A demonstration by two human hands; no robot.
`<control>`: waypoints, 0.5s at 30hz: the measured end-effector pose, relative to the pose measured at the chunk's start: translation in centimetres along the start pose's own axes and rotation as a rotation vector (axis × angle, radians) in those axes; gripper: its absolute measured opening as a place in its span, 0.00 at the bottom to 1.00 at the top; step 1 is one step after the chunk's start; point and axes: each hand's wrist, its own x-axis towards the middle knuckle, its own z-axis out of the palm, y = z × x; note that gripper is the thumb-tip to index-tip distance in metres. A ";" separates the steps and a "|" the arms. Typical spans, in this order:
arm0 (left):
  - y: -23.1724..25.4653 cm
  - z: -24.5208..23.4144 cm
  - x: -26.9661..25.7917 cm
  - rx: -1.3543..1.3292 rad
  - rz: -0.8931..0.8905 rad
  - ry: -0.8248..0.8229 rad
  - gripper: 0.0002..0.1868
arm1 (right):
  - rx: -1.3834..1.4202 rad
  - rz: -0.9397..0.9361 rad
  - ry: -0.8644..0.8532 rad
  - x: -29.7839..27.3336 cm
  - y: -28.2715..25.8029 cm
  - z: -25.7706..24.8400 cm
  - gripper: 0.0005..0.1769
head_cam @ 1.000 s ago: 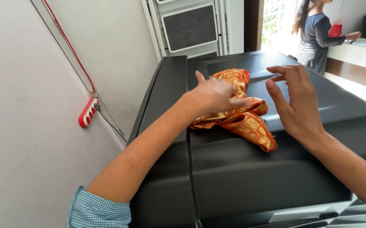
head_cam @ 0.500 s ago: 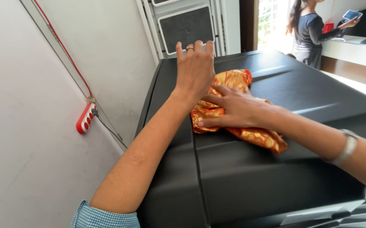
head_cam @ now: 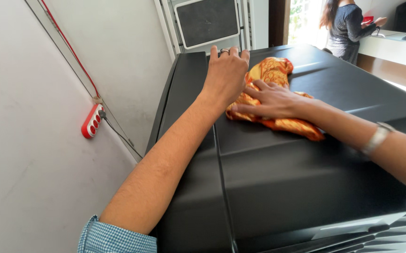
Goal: The person wipes the top, front panel, and side vents of a black and white air cooler with a bright orange cloth, then turns a dial on the front panel.
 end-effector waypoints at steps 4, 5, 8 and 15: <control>1.0 0.6 -0.3 -0.032 0.034 -0.007 0.17 | 0.000 -0.182 0.043 -7.6 0.2 -0.3 0.65; 1.3 0.7 -0.4 -0.044 0.041 -0.006 0.16 | 0.004 -0.193 0.068 -9.6 0.7 -0.5 0.65; 2.8 1.0 -0.7 -0.017 0.082 -0.111 0.13 | -0.098 -0.078 0.100 -13.0 3.1 0.0 0.63; 4.0 1.3 -0.8 0.066 0.159 -0.191 0.10 | -0.137 0.181 0.307 -12.0 19.1 0.4 0.61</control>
